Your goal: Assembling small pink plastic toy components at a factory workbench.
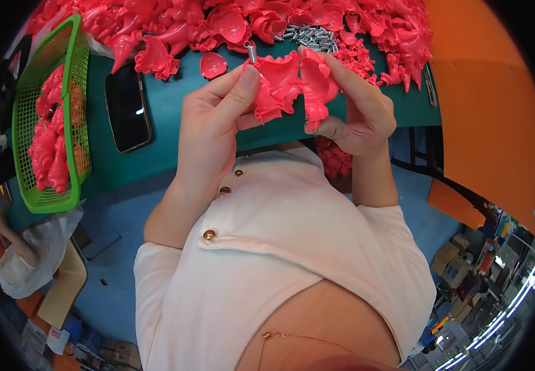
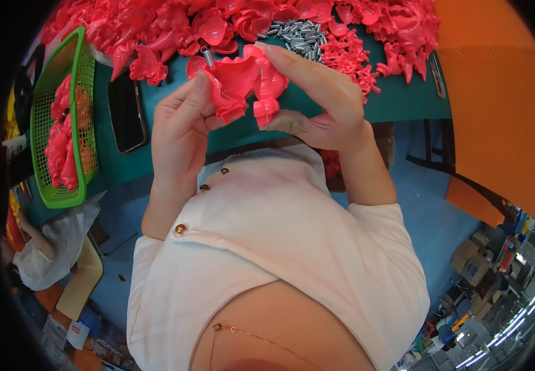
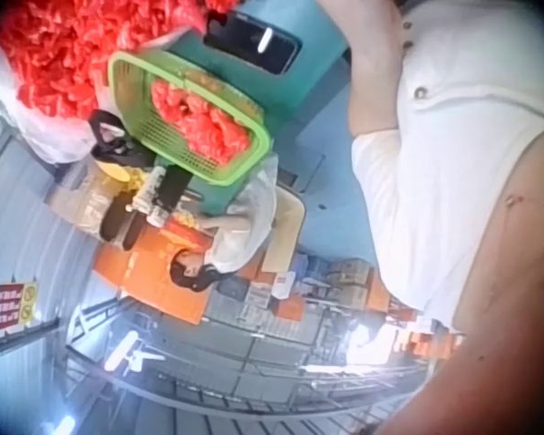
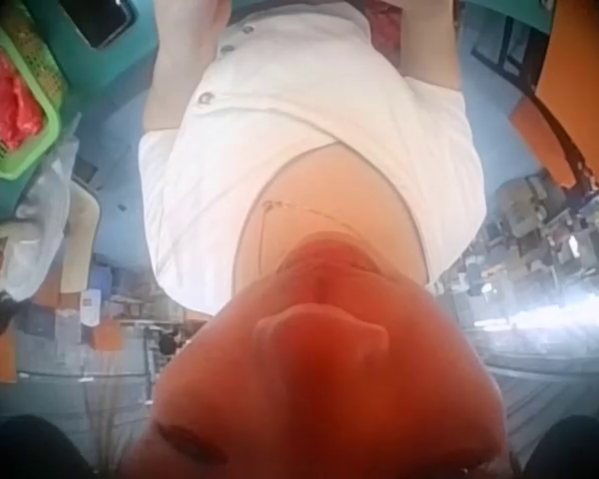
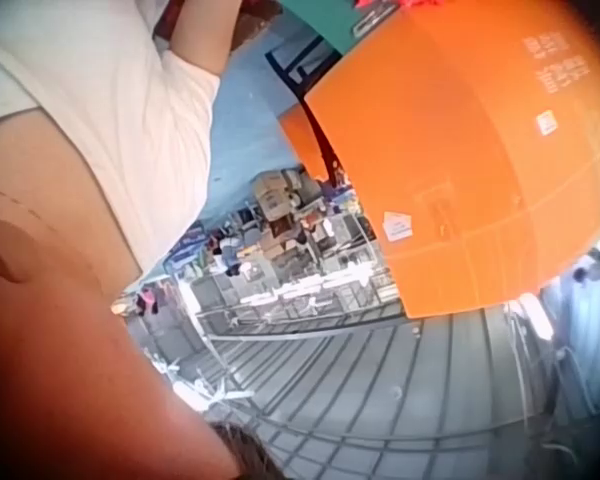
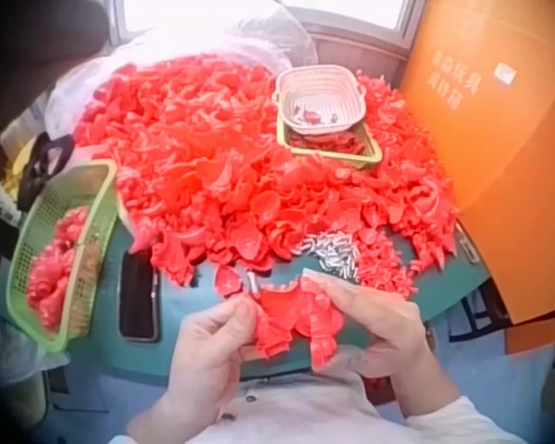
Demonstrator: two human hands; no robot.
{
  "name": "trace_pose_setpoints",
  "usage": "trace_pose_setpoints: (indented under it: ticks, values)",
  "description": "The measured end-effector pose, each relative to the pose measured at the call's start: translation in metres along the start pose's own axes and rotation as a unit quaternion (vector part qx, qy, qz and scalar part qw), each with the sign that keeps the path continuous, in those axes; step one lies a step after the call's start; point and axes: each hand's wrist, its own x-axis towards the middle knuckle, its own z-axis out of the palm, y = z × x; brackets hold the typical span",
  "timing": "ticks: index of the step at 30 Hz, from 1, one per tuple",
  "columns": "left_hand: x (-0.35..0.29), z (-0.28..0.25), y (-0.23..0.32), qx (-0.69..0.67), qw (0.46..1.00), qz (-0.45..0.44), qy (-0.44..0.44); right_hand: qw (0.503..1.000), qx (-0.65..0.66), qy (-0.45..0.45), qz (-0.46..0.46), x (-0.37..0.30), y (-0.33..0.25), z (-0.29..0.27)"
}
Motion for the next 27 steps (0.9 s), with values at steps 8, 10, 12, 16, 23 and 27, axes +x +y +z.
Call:
trace_pose_setpoints:
  ticks: [8,10,12,16,23,27]
  values:
    - [0.0008,-0.0010,-0.0011,-0.012,1.000,0.015,-0.010,1.000,-0.003,-0.010,-0.013,-0.0002,0.0054,0.0037]
    - [0.0014,-0.0010,-0.0020,-0.020,1.000,0.021,-0.012,0.999,-0.025,-0.028,-0.024,0.0007,0.0059,0.0033]
    - [0.0014,0.0010,-0.0017,-0.019,1.000,0.024,-0.008,0.999,-0.032,-0.034,-0.027,0.0016,0.0054,0.0023]
    - [0.0024,0.0037,-0.0005,0.003,0.999,0.036,-0.014,0.998,-0.048,-0.033,-0.017,0.0008,0.0053,0.0018]
    - [0.0024,0.0037,-0.0007,-0.005,0.999,0.042,-0.020,0.998,-0.057,-0.012,-0.004,-0.0008,0.0021,0.0009]
    - [0.0018,0.0038,0.0006,0.005,0.999,0.046,-0.021,0.998,-0.052,-0.021,-0.006,0.0006,0.0020,0.0007]
